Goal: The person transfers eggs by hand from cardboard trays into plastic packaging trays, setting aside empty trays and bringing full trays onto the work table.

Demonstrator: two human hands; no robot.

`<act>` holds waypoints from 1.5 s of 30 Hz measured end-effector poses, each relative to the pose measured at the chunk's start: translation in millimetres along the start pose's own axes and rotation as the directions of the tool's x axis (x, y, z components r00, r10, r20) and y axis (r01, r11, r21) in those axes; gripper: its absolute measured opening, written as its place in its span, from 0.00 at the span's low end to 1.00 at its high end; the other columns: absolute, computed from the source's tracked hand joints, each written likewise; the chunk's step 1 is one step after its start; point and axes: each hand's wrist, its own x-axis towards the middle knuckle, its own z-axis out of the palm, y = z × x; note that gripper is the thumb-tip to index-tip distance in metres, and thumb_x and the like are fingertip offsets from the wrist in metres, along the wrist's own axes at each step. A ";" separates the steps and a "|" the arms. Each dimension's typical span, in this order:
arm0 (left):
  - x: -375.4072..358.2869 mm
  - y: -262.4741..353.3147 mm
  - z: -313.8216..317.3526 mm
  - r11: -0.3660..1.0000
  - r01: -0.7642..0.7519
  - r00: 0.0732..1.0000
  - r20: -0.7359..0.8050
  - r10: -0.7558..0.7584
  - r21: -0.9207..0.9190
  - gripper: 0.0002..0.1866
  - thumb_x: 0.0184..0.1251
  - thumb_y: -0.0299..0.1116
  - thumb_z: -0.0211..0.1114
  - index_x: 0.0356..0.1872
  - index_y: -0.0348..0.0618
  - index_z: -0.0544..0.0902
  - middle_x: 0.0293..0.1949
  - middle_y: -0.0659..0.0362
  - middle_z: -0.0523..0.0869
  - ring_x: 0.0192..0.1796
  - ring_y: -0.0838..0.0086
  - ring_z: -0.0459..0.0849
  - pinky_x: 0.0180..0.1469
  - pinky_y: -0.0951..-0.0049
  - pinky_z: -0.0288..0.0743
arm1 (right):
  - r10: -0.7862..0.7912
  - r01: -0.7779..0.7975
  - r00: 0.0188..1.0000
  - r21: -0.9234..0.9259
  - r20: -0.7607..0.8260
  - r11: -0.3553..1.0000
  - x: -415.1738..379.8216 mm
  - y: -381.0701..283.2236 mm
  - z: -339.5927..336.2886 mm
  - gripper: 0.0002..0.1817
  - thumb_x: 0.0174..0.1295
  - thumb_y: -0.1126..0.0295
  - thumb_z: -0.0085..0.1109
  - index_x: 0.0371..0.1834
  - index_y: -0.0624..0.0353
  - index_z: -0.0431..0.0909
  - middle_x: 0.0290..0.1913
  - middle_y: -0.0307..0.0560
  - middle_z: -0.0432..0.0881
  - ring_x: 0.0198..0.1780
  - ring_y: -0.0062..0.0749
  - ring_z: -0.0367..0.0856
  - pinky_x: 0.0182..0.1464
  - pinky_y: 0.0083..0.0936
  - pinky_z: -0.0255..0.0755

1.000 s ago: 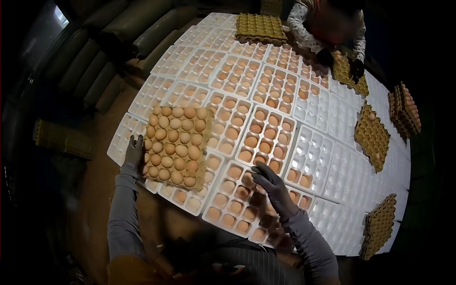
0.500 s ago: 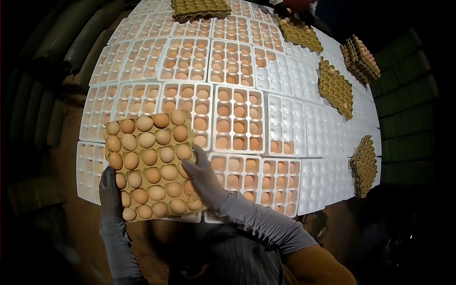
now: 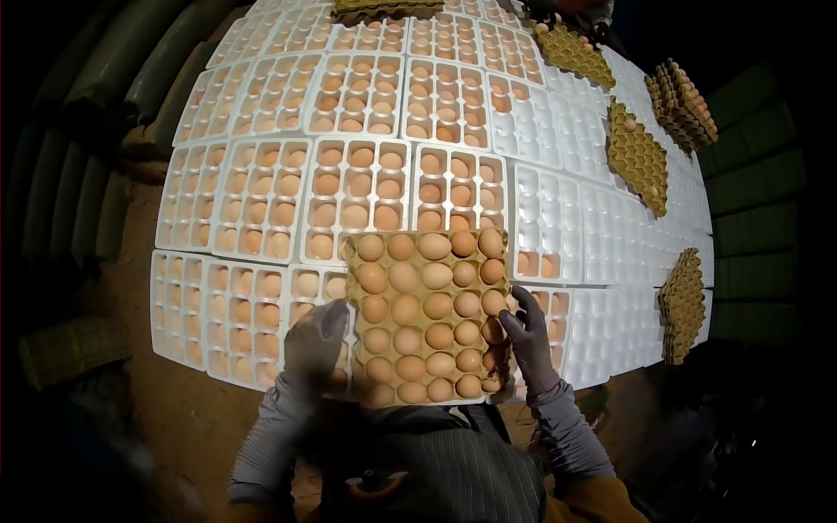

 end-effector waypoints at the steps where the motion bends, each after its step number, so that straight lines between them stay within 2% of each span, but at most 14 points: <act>1: 15.6 -1.4 -1.5 0.976 -0.187 0.956 -0.208 0.207 0.110 0.16 0.72 0.38 0.66 0.56 0.44 0.85 0.48 0.52 0.88 0.47 0.56 0.87 0.52 0.62 0.80 | -0.325 0.281 0.945 -0.413 -0.038 0.866 4.5 1.8 2.1 0.26 0.65 0.69 0.64 0.66 0.59 0.72 0.61 0.49 0.77 0.57 0.44 0.77 0.63 0.39 0.70; 4: 68.5 24.9 -7.2 0.894 -0.406 0.893 -0.126 0.433 0.190 0.17 0.70 0.38 0.67 0.56 0.44 0.85 0.53 0.51 0.87 0.56 0.54 0.84 0.59 0.60 0.77 | -0.590 0.654 0.756 -0.315 0.283 0.688 40.1 -80.6 24.4 0.18 0.59 0.69 0.67 0.54 0.56 0.82 0.55 0.49 0.82 0.59 0.49 0.77 0.63 0.40 0.71; 7: 101.5 33.5 7.9 0.888 -0.453 0.889 0.116 0.442 0.085 0.18 0.67 0.34 0.66 0.56 0.40 0.84 0.53 0.48 0.86 0.58 0.48 0.82 0.61 0.58 0.75 | -0.723 0.756 0.650 -0.294 0.233 0.585 92.7 -59.4 94.4 0.14 0.61 0.59 0.63 0.46 0.52 0.83 0.43 0.46 0.83 0.51 0.48 0.79 0.56 0.43 0.71; 10: 119.0 21.7 18.6 0.931 -0.342 0.912 0.196 0.361 -0.125 0.18 0.73 0.30 0.62 0.61 0.39 0.82 0.55 0.52 0.88 0.55 0.62 0.87 0.56 0.59 0.79 | -0.607 0.655 0.737 -0.533 0.296 0.536 138.5 -19.4 166.2 0.16 0.58 0.55 0.66 0.48 0.45 0.86 0.50 0.43 0.82 0.57 0.41 0.77 0.57 0.43 0.71; 13: 153.1 -33.6 35.7 0.884 -0.090 0.894 0.354 0.275 -0.459 0.22 0.80 0.43 0.58 0.68 0.47 0.77 0.55 0.49 0.85 0.49 0.53 0.86 0.51 0.45 0.83 | -0.282 0.547 0.829 -0.594 0.484 0.590 143.1 -41.7 157.6 0.16 0.73 0.58 0.58 0.61 0.39 0.83 0.56 0.40 0.83 0.59 0.45 0.78 0.60 0.48 0.70; 15: 125.6 1.2 7.8 0.975 -0.209 0.948 0.261 0.184 0.071 0.27 0.74 0.32 0.66 0.71 0.32 0.73 0.67 0.43 0.79 0.66 0.61 0.79 0.67 0.66 0.73 | -0.296 0.535 0.828 -0.516 0.475 0.669 159.4 -28.7 163.3 0.19 0.67 0.59 0.62 0.61 0.44 0.83 0.59 0.45 0.81 0.62 0.50 0.77 0.60 0.48 0.72; 17: 143.6 0.0 10.8 0.950 -0.291 0.918 0.312 0.245 0.112 0.27 0.74 0.31 0.66 0.70 0.32 0.74 0.67 0.43 0.79 0.66 0.61 0.79 0.67 0.65 0.73 | -0.603 0.699 0.714 -0.411 0.356 0.585 166.7 -17.3 198.2 0.12 0.67 0.60 0.55 0.41 0.50 0.86 0.41 0.46 0.88 0.44 0.47 0.87 0.45 0.47 0.80; 26: 155.6 13.8 30.0 0.920 -0.350 0.914 0.281 0.294 0.178 0.22 0.72 0.29 0.65 0.65 0.34 0.76 0.63 0.45 0.80 0.61 0.60 0.80 0.65 0.61 0.74 | -0.754 0.677 0.657 -0.446 0.007 0.586 167.1 -13.9 218.5 0.06 0.64 0.66 0.57 0.32 0.48 0.84 0.31 0.44 0.87 0.34 0.45 0.86 0.33 0.46 0.77; 31: 162.9 -1.9 22.8 0.928 -0.342 0.923 0.240 0.302 0.150 0.20 0.71 0.28 0.65 0.61 0.35 0.77 0.60 0.47 0.80 0.59 0.59 0.80 0.65 0.58 0.75 | -0.525 0.573 0.820 -0.369 0.231 0.732 146.4 -40.2 167.3 0.16 0.61 0.61 0.62 0.50 0.53 0.84 0.49 0.54 0.83 0.56 0.51 0.82 0.50 0.49 0.75; 35: 170.8 -18.0 13.2 0.932 -0.340 0.927 0.208 0.311 0.126 0.18 0.70 0.27 0.64 0.59 0.36 0.78 0.58 0.48 0.81 0.57 0.59 0.80 0.64 0.56 0.75 | -0.225 0.279 0.958 0.410 -0.175 0.868 136.1 -65.6 157.8 0.20 0.56 0.61 0.61 0.49 0.60 0.85 0.53 0.63 0.78 0.55 0.57 0.80 0.53 0.47 0.76; 37: 179.6 -29.5 3.8 0.931 -0.352 0.925 0.189 0.330 0.097 0.17 0.70 0.26 0.64 0.58 0.37 0.78 0.57 0.48 0.81 0.56 0.58 0.81 0.63 0.55 0.75 | -0.241 0.215 0.968 0.264 0.068 0.940 154.5 -69.9 154.1 0.17 0.55 0.61 0.61 0.41 0.61 0.88 0.50 0.62 0.82 0.52 0.56 0.83 0.51 0.45 0.77; 38: 186.8 -41.2 -4.9 0.928 -0.365 0.921 0.173 0.348 0.077 0.16 0.70 0.26 0.64 0.57 0.37 0.78 0.57 0.49 0.81 0.55 0.58 0.81 0.63 0.54 0.76 | -0.260 0.308 0.930 -0.166 0.261 0.937 130.4 -85.8 128.9 0.15 0.57 0.57 0.64 0.35 0.58 0.90 0.47 0.57 0.87 0.49 0.54 0.85 0.49 0.45 0.78; 41: 221.5 -131.6 -57.5 0.828 -0.561 0.825 0.075 0.560 -0.009 0.15 0.69 0.25 0.64 0.55 0.37 0.79 0.55 0.49 0.81 0.54 0.58 0.81 0.63 0.53 0.76 | -0.277 0.619 0.778 -0.617 0.564 0.486 131.0 -64.6 181.3 0.18 0.64 0.55 0.60 0.49 0.52 0.90 0.50 0.45 0.90 0.51 0.38 0.88 0.46 0.46 0.80; 45: 98.8 9.3 -21.6 0.936 0.113 0.943 0.334 0.005 -0.334 0.20 0.75 0.41 0.65 0.60 0.41 0.84 0.58 0.58 0.82 0.48 0.72 0.84 0.50 0.71 0.80 | -0.293 0.651 0.755 -0.616 0.586 0.444 92.3 -75.3 131.8 0.14 0.59 0.63 0.64 0.47 0.51 0.90 0.43 0.45 0.91 0.46 0.39 0.90 0.42 0.38 0.79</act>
